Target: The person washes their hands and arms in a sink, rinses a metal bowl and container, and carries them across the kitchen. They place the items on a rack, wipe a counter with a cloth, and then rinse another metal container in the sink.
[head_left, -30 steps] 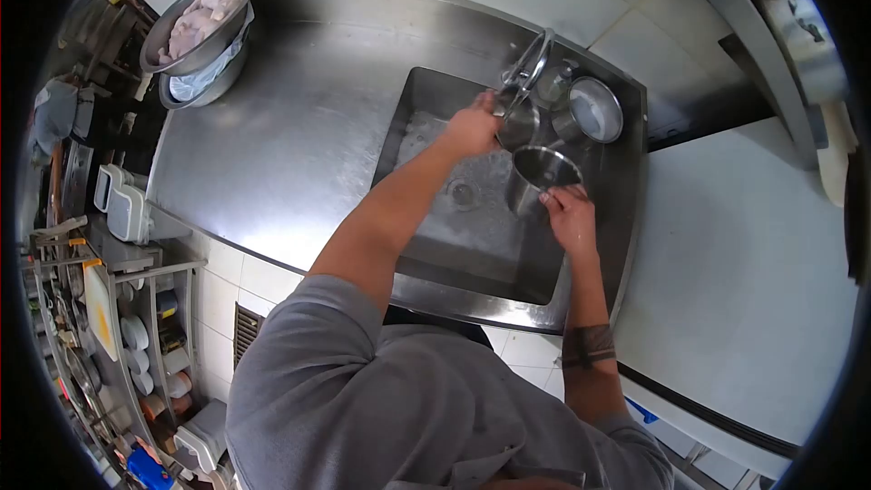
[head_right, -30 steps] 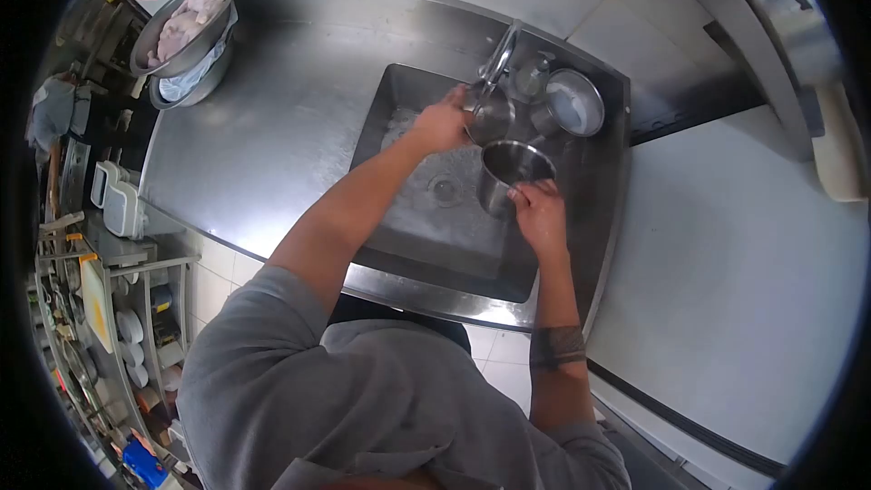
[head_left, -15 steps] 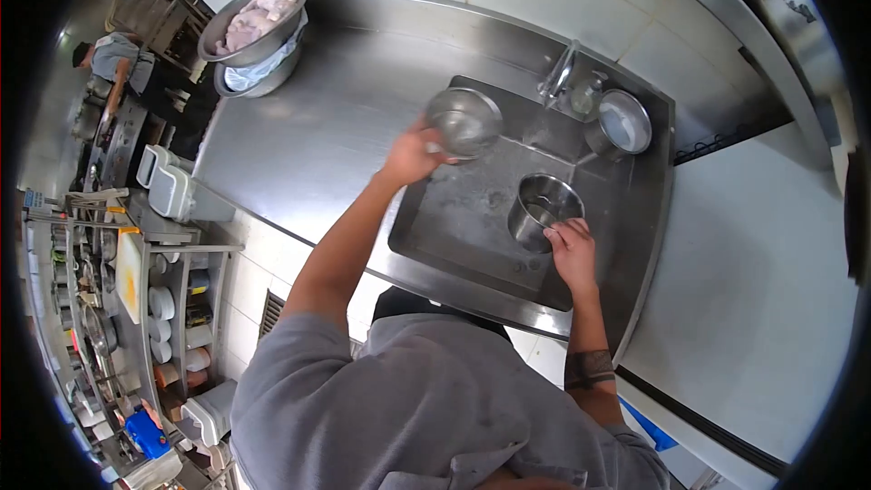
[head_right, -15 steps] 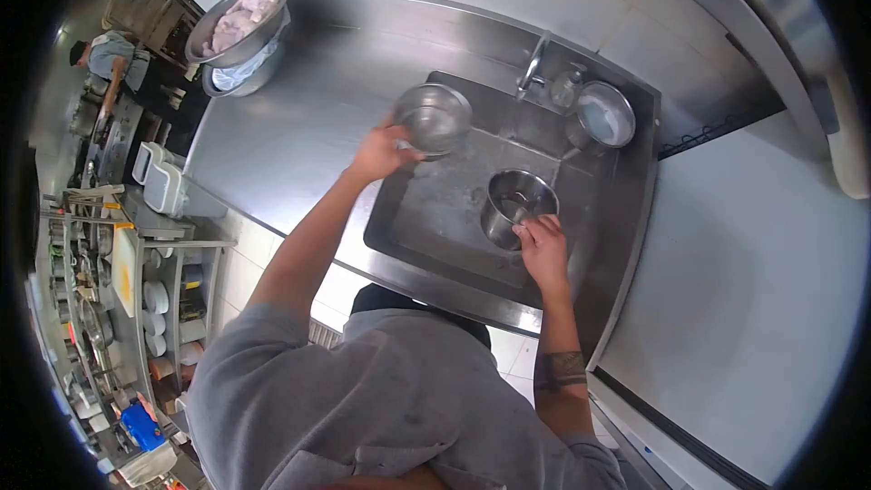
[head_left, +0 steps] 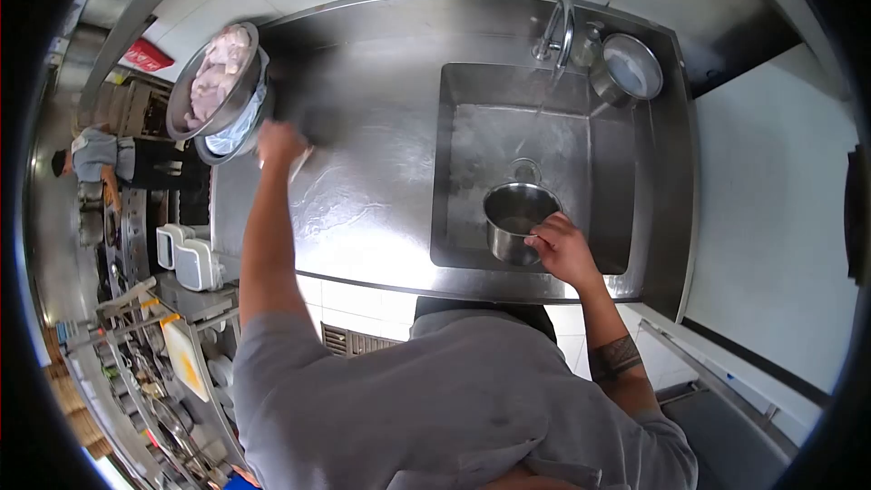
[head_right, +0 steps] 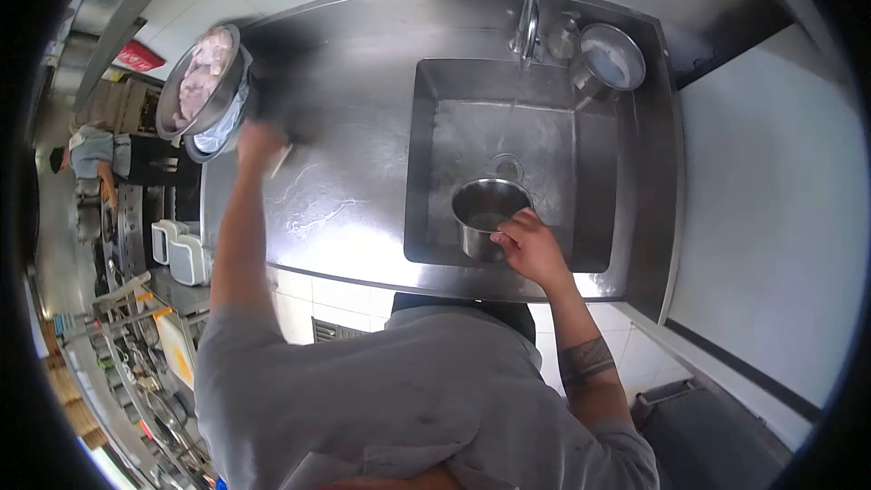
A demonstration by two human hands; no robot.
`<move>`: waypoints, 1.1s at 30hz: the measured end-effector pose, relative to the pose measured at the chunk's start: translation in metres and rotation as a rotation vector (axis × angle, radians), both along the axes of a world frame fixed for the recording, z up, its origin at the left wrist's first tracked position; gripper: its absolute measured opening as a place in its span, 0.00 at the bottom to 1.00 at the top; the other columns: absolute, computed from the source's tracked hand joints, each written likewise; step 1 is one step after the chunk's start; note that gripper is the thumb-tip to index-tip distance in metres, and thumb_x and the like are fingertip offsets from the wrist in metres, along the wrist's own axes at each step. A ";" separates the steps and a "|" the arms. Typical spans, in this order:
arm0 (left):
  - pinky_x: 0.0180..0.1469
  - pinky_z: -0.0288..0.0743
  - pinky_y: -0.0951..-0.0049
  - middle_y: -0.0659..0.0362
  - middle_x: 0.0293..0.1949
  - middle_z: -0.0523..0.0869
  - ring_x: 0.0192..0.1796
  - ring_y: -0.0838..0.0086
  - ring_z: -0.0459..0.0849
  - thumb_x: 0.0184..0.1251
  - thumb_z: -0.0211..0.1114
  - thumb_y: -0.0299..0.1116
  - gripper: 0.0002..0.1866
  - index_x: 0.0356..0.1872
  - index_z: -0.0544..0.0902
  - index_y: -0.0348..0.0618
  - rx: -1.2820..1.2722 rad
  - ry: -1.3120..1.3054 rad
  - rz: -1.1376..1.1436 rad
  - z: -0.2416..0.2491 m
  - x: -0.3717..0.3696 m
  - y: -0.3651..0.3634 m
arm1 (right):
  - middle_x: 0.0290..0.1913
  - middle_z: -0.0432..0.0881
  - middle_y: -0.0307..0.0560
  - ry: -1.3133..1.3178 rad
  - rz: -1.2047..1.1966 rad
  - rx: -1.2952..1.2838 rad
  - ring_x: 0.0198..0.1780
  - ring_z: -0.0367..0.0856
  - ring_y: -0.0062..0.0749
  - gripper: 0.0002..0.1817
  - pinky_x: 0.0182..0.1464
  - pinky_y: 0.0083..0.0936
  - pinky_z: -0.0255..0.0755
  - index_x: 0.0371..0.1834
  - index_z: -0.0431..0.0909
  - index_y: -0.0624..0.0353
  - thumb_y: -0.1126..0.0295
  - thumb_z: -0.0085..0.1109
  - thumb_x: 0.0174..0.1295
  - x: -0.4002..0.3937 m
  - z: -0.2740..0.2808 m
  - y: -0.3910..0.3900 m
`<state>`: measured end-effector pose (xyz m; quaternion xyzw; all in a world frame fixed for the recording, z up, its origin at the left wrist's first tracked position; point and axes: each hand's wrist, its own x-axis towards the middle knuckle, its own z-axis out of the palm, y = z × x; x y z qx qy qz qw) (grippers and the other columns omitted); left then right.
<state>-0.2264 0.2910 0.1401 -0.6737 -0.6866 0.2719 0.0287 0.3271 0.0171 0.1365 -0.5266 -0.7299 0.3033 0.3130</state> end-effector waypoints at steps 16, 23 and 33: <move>0.60 0.82 0.55 0.43 0.62 0.83 0.61 0.53 0.85 0.47 0.83 0.60 0.34 0.46 0.90 0.43 0.104 -0.629 -0.225 0.057 0.187 0.034 | 0.31 0.83 0.56 -0.155 -0.226 -0.041 0.43 0.83 0.56 0.07 0.47 0.49 0.77 0.32 0.84 0.61 0.69 0.69 0.61 -0.010 0.006 -0.004; 0.58 0.84 0.59 0.46 0.66 0.83 0.60 0.52 0.88 0.39 0.90 0.45 0.23 0.33 0.90 0.43 0.247 -1.205 -0.183 0.035 0.168 -0.143 | 0.38 0.86 0.56 -0.496 -0.120 -0.075 0.47 0.84 0.57 0.12 0.57 0.51 0.75 0.36 0.84 0.56 0.60 0.59 0.71 0.021 -0.035 0.144; 0.56 0.85 0.59 0.46 0.68 0.81 0.60 0.52 0.88 0.34 0.90 0.36 0.22 0.30 0.88 0.38 0.393 -1.166 0.125 0.051 0.188 -0.335 | 0.48 0.88 0.58 -0.539 -0.149 -0.056 0.56 0.85 0.57 0.12 0.68 0.53 0.72 0.45 0.86 0.48 0.59 0.54 0.74 0.022 -0.043 0.248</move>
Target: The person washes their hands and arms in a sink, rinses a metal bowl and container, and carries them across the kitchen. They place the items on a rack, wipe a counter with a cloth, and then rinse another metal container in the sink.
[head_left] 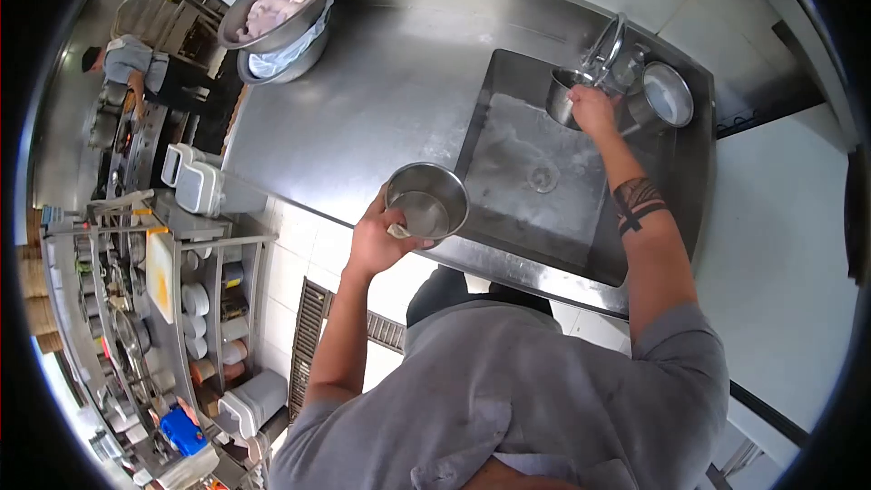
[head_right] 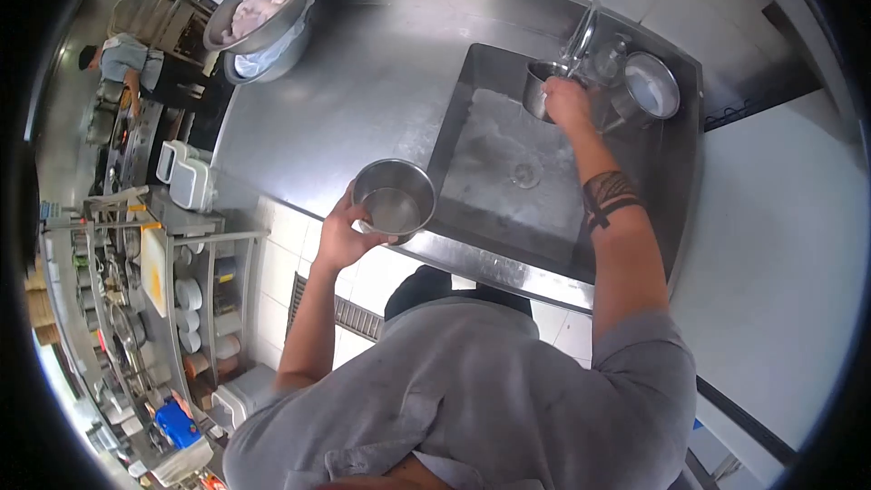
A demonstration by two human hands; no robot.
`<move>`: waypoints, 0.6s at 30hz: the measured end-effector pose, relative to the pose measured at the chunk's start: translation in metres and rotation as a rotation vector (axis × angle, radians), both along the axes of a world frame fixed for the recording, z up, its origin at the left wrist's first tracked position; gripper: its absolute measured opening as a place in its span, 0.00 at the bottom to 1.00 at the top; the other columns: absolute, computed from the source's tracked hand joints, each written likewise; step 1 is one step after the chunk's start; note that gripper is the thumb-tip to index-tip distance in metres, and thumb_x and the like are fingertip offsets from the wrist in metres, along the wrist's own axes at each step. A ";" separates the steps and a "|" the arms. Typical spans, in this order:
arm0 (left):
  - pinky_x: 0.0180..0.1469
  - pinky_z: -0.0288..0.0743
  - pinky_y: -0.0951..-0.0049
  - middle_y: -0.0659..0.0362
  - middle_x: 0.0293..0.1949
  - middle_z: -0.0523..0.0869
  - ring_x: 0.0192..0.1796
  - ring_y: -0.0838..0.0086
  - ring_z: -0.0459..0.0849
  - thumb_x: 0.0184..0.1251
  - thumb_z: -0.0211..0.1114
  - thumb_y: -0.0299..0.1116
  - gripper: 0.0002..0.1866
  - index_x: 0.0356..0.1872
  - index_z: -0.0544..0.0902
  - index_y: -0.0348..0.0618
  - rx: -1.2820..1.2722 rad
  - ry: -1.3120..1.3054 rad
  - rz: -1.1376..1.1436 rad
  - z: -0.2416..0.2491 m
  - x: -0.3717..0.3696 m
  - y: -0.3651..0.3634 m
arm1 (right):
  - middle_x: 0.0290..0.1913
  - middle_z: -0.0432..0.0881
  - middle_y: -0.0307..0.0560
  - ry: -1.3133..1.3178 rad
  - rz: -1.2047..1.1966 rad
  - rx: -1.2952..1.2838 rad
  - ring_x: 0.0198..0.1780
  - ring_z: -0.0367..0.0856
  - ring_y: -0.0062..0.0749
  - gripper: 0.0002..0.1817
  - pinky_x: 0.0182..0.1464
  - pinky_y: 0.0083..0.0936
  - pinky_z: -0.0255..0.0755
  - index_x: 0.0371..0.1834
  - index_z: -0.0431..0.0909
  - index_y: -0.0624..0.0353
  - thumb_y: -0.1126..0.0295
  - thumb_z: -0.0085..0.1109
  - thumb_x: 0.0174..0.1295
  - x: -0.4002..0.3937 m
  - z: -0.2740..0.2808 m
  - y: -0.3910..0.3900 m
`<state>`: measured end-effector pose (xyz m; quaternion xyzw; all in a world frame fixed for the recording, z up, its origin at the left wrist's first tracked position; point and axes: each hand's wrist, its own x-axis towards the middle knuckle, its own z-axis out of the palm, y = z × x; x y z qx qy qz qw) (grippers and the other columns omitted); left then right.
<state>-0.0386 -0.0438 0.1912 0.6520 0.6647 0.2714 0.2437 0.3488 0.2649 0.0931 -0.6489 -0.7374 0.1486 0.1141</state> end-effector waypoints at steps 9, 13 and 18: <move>0.63 0.83 0.57 0.44 0.70 0.80 0.66 0.52 0.85 0.34 0.91 0.33 0.21 0.27 0.87 0.37 -0.017 -0.041 0.290 -0.002 0.025 -0.088 | 0.40 0.88 0.57 0.542 0.412 0.351 0.47 0.86 0.55 0.07 0.50 0.48 0.78 0.40 0.88 0.55 0.66 0.63 0.67 -0.088 0.015 -0.044; 0.64 0.82 0.57 0.44 0.70 0.80 0.66 0.52 0.85 0.36 0.90 0.32 0.20 0.27 0.87 0.37 -0.040 -0.046 0.337 0.012 0.033 -0.089 | 0.37 0.90 0.47 0.966 0.191 -0.219 0.41 0.88 0.38 0.10 0.47 0.37 0.79 0.41 0.88 0.59 0.64 0.65 0.71 -0.125 -0.013 0.015; 0.62 0.82 0.57 0.45 0.64 0.84 0.62 0.53 0.87 0.34 0.91 0.33 0.21 0.27 0.86 0.36 0.013 -0.057 0.332 0.016 0.044 -0.083 | 0.46 0.86 0.49 1.326 -0.316 -0.402 0.50 0.90 0.48 0.18 0.31 0.52 0.78 0.62 0.76 0.52 0.55 0.51 0.78 -0.099 0.006 0.084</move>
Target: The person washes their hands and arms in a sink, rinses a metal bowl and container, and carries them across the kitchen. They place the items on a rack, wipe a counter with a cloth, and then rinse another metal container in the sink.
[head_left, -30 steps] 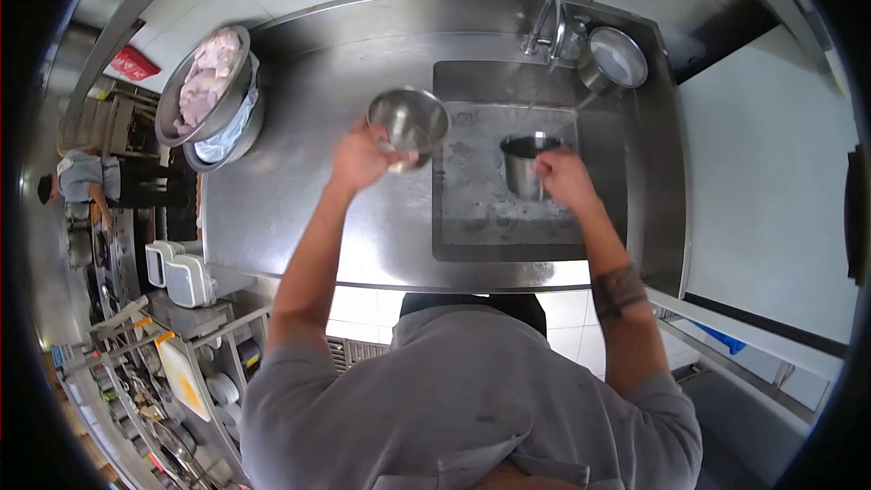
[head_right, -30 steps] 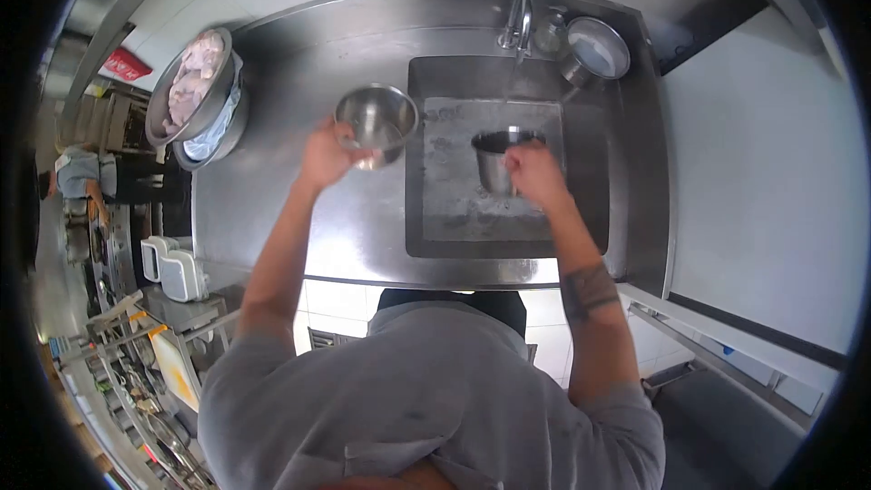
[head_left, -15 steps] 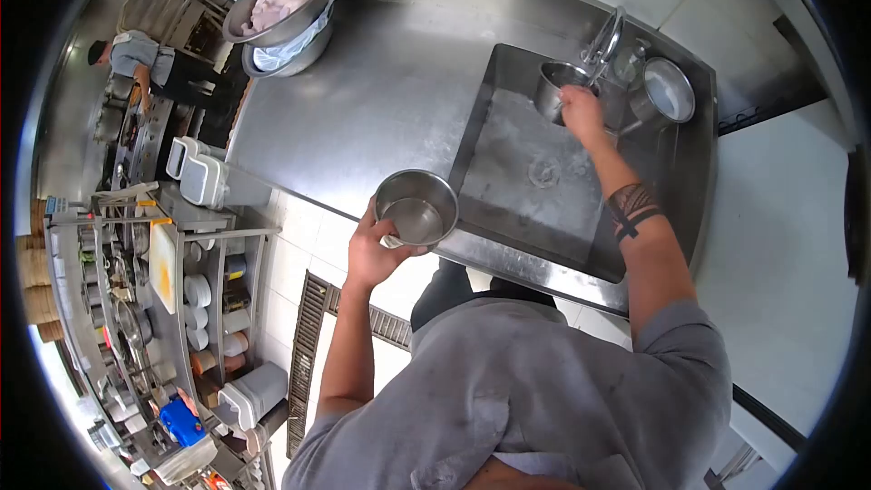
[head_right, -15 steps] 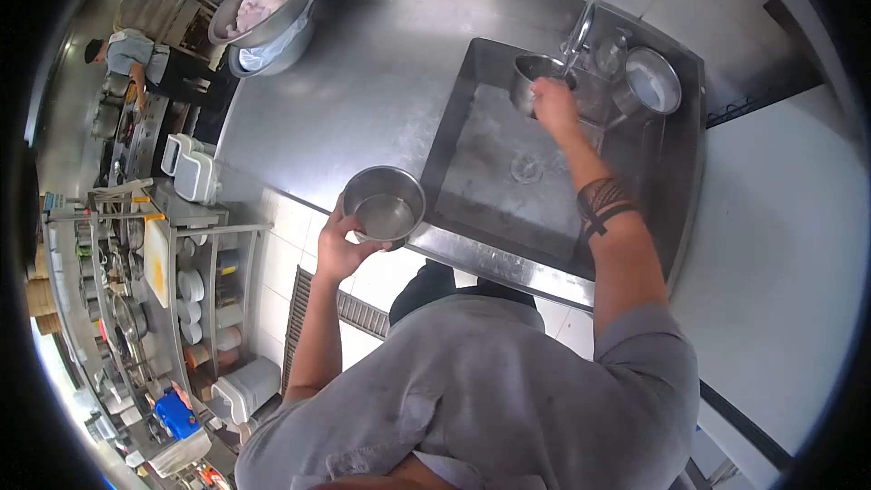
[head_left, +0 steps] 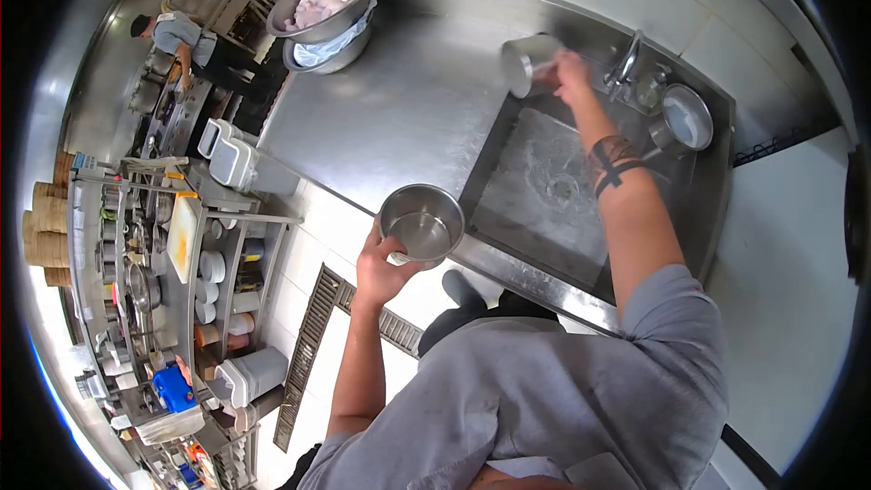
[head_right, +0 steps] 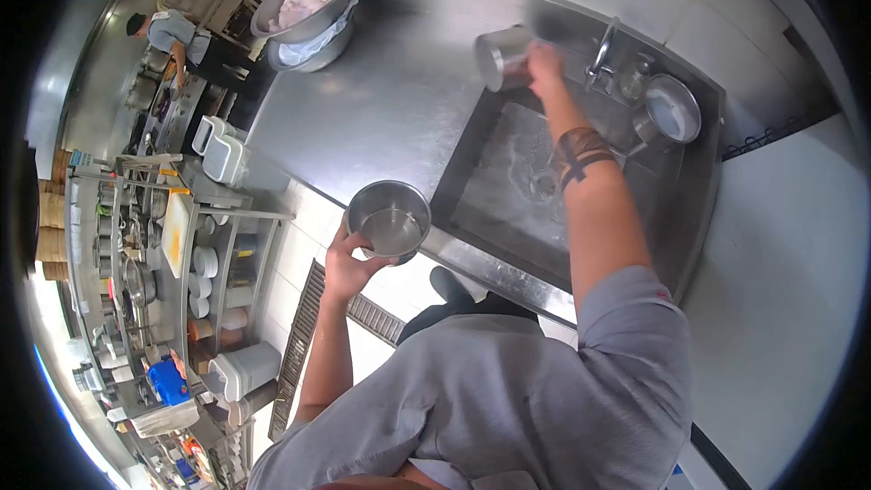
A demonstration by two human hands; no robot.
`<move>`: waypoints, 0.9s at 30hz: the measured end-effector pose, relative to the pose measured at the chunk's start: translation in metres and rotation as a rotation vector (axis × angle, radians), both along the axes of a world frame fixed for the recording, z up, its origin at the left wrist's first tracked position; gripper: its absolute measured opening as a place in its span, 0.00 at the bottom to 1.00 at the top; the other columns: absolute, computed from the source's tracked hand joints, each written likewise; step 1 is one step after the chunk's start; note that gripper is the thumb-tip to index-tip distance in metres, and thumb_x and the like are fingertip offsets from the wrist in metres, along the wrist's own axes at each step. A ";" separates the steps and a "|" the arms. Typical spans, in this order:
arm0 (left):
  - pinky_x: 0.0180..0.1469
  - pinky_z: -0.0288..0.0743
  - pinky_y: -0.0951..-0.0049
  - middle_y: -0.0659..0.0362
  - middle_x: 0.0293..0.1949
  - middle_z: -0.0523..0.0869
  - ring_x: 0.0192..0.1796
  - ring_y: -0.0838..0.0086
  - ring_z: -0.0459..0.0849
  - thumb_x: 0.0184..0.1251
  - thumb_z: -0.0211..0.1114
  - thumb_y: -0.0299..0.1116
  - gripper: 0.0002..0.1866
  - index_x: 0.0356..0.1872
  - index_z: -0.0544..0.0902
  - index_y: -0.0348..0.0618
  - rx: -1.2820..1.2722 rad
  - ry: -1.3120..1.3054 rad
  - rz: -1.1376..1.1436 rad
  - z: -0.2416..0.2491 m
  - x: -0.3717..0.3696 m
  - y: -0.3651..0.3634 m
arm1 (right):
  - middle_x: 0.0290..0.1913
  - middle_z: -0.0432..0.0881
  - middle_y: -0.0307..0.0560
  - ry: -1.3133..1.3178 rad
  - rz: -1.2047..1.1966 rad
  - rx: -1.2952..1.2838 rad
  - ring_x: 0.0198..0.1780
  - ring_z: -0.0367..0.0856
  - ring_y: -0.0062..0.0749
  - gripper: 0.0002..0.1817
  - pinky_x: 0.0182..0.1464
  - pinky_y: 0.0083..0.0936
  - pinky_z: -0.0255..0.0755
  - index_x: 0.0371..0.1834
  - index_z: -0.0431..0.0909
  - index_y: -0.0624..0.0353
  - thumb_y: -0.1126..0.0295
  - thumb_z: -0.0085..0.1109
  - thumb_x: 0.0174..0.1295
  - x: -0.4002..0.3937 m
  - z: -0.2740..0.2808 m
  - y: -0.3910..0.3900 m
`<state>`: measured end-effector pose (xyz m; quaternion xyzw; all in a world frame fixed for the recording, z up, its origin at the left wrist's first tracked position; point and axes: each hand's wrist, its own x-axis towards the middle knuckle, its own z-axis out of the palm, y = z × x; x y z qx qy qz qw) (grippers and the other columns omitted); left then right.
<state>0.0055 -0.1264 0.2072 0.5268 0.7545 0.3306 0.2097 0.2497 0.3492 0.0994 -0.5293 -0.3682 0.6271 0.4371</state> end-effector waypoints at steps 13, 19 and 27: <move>0.61 0.82 0.57 0.43 0.64 0.84 0.64 0.52 0.86 0.35 0.91 0.34 0.21 0.28 0.87 0.36 -0.024 -0.079 -0.081 -0.028 -0.022 0.007 | 0.38 0.85 0.57 -1.121 0.330 0.924 0.46 0.82 0.61 0.09 0.50 0.51 0.76 0.36 0.86 0.59 0.64 0.65 0.67 0.121 -0.031 -0.129; 0.58 0.85 0.59 0.44 0.68 0.82 0.63 0.52 0.87 0.36 0.90 0.35 0.20 0.27 0.87 0.38 -0.019 -0.085 -0.162 -0.022 -0.055 0.032 | 0.41 0.87 0.54 -1.106 0.095 1.042 0.46 0.83 0.54 0.08 0.51 0.46 0.77 0.40 0.86 0.63 0.68 0.68 0.67 0.122 -0.037 -0.177; 0.57 0.85 0.59 0.42 0.69 0.80 0.63 0.51 0.87 0.36 0.90 0.36 0.21 0.27 0.87 0.38 -0.023 -0.117 -0.233 -0.040 -0.172 0.060 | 0.45 0.88 0.50 -1.127 0.258 1.083 0.49 0.83 0.51 0.08 0.54 0.45 0.78 0.43 0.88 0.57 0.66 0.66 0.68 -0.004 0.038 -0.211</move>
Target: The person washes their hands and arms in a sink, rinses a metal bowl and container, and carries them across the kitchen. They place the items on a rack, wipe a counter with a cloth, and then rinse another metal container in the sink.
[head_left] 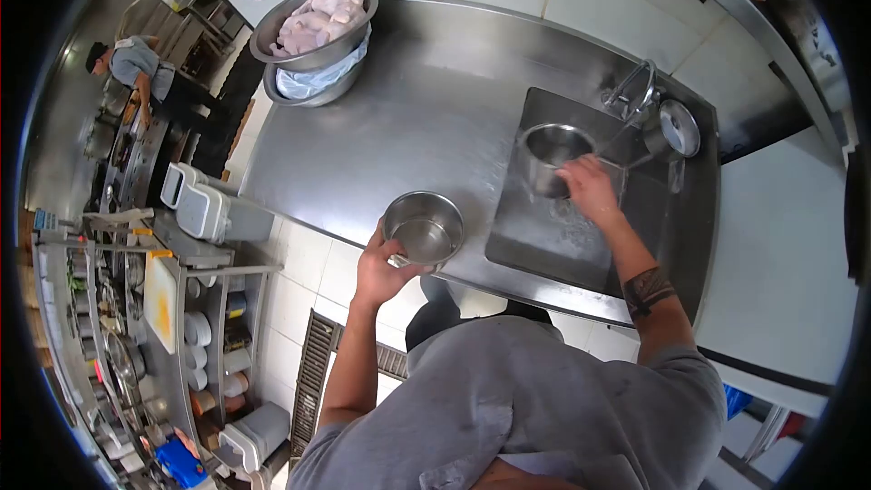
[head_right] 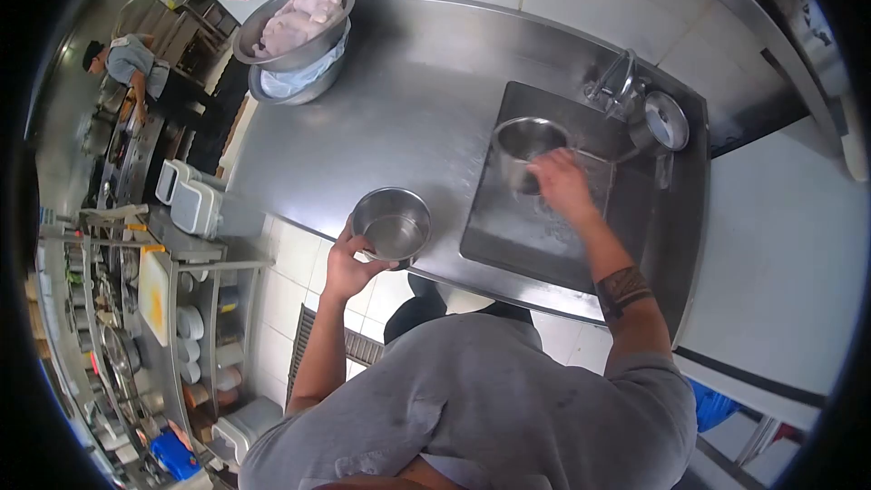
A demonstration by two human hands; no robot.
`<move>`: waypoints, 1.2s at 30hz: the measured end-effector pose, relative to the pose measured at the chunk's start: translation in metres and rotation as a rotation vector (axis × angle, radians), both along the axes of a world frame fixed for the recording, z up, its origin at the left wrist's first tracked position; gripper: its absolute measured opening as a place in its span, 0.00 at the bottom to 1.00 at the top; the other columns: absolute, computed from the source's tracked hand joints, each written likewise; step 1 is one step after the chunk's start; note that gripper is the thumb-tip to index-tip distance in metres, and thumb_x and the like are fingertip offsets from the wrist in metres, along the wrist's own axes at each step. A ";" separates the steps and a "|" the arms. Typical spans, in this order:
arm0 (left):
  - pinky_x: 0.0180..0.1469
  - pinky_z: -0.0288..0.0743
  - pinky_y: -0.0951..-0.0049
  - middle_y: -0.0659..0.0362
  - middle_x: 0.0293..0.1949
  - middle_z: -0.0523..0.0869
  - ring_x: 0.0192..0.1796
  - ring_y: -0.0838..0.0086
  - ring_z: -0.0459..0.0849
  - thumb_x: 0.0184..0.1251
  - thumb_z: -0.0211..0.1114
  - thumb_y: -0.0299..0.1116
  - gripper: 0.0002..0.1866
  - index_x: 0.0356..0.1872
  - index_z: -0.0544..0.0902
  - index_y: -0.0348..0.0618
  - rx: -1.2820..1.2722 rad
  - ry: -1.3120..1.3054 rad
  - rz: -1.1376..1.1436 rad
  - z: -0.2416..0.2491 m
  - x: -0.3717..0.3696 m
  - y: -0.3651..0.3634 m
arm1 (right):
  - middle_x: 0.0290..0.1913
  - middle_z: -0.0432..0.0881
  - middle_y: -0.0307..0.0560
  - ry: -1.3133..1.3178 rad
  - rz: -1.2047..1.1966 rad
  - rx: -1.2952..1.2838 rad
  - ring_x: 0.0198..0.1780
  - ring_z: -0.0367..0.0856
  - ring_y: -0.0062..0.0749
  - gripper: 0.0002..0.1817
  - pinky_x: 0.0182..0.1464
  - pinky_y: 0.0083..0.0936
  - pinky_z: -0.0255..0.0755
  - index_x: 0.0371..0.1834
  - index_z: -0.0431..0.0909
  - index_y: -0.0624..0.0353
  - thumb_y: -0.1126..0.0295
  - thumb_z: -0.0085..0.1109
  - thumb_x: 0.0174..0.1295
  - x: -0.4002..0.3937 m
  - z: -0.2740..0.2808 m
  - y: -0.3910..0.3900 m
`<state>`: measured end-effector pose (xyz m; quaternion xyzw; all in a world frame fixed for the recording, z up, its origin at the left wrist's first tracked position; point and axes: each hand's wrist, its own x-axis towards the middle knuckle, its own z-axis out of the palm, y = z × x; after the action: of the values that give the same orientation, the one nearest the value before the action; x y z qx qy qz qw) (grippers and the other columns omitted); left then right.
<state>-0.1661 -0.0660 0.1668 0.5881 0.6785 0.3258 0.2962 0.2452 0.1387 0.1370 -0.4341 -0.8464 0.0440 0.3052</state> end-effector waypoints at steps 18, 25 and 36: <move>0.51 0.86 0.62 0.47 0.63 0.84 0.57 0.54 0.88 0.36 0.91 0.32 0.21 0.27 0.85 0.36 -0.008 -0.018 0.138 -0.023 -0.184 -0.080 | 0.34 0.87 0.48 0.161 -0.029 -0.435 0.36 0.82 0.33 0.17 0.43 0.36 0.78 0.39 0.86 0.58 0.54 0.62 0.72 -0.309 0.085 0.269; 0.51 0.85 0.62 0.48 0.62 0.84 0.57 0.56 0.88 0.36 0.91 0.33 0.22 0.27 0.85 0.36 0.082 -0.053 0.112 -0.019 -0.170 -0.059 | 0.31 0.84 0.42 0.187 -0.148 -0.483 0.32 0.77 0.25 0.19 0.38 0.29 0.74 0.40 0.88 0.60 0.53 0.65 0.73 -0.167 -0.015 0.111; 0.58 0.85 0.59 0.39 0.71 0.78 0.66 0.50 0.85 0.37 0.92 0.35 0.21 0.26 0.86 0.39 0.224 0.077 -0.030 0.028 -0.031 0.029 | 0.45 0.87 0.63 -0.250 -0.530 -0.402 0.52 0.83 0.68 0.27 0.53 0.57 0.75 0.44 0.86 0.60 0.45 0.52 0.75 0.091 -0.044 0.104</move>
<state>-0.1969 -0.0372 0.1944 0.6396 0.6397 0.3725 0.2071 0.3366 0.2425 0.0931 -0.6922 -0.7095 0.0753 0.1085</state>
